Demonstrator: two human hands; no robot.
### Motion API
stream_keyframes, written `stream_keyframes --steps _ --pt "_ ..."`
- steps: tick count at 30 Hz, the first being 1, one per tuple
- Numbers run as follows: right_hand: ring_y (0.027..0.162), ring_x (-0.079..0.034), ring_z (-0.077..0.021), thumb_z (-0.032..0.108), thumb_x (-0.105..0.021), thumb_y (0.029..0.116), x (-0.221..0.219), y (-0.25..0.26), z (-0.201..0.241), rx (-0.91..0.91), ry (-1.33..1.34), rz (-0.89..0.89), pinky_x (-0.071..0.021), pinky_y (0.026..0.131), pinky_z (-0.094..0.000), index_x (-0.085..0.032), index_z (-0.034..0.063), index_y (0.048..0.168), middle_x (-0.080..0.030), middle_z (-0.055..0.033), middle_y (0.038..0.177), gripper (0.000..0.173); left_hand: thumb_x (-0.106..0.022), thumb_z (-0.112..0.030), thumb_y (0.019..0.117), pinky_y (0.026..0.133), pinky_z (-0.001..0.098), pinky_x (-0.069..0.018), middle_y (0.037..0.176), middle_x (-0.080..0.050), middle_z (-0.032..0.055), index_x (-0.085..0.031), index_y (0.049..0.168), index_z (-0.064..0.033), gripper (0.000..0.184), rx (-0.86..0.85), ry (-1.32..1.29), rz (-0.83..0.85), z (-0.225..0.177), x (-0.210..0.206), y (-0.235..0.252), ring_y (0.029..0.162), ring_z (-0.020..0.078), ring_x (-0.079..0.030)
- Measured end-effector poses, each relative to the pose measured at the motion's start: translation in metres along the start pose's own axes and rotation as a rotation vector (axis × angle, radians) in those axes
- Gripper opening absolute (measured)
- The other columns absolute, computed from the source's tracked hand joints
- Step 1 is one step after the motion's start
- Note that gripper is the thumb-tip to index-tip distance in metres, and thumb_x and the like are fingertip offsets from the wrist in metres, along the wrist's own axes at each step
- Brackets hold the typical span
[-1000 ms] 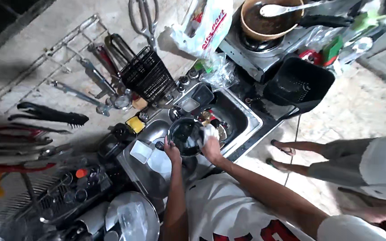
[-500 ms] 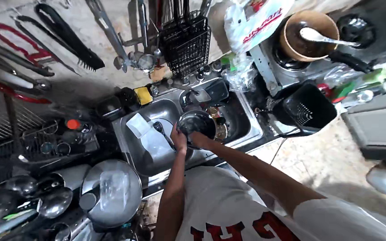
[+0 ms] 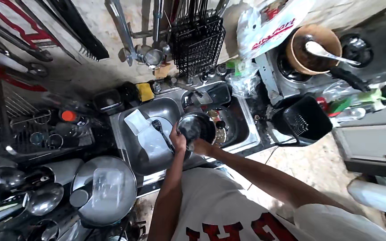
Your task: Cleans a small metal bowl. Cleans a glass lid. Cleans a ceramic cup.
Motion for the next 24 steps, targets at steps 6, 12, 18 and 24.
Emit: stream_keyframes --steps 6,12,18,24 --pt "0.129 -0.055 -0.0485 0.023 -0.046 0.1064 0.014 0.041 -0.002 -0.048 -0.156 -0.108 -0.0432 0.106 -0.0681 -0.059 -0.0042 0.134 -0.059 -0.0299 0.137 0.041 -0.051 0.002 0.0999 0.1 0.045 -0.0545 0.127 -0.07 0.0106 -0.06 0.142 -0.0139 0.046 0.006 -0.007 0.024 0.009 0.0 0.002 0.114 0.0219 -0.068" --pt "0.127 -0.057 -0.0484 0.032 -0.048 0.1054 0.005 -0.008 -0.026 -0.17 -0.124 0.049 -0.0464 0.103 -0.0688 -0.061 -0.0041 0.132 -0.06 -0.0302 0.134 0.046 -0.049 0.003 0.1001 0.1 0.0454 -0.0545 0.125 -0.071 0.0128 -0.062 0.14 -0.0114 0.044 -0.002 0.04 0.024 0.003 -0.001 0.002 0.113 0.0239 -0.068" --pt "0.132 -0.052 -0.0492 0.026 -0.051 0.1041 0.018 0.021 -0.012 -0.029 -0.184 0.011 -0.0406 0.107 -0.0707 -0.061 -0.0043 0.133 -0.058 -0.0294 0.139 0.044 -0.052 0.003 0.098 0.101 0.0468 -0.0536 0.124 -0.071 0.0126 -0.061 0.141 -0.0125 0.047 0.014 0.073 0.058 -0.004 -0.006 -0.002 0.114 0.0238 -0.068" --pt "0.126 -0.056 -0.051 0.028 -0.051 0.1033 0.006 -0.017 -0.029 -0.257 -0.135 0.14 -0.0455 0.1 -0.0719 -0.064 -0.0096 0.123 -0.06 -0.033 0.131 0.044 -0.05 0.001 0.1006 0.101 0.0476 -0.053 0.126 -0.07 0.0144 -0.061 0.142 -0.012 0.044 0.022 0.103 0.071 -0.01 -0.012 -0.001 0.115 0.0265 -0.067"
Point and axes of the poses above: each hand's wrist, its own y-axis towards the middle knuckle, its own x-axis out of the back of the hand, z = x × y, the point moved 6 cm from there along y, towards the middle knuckle
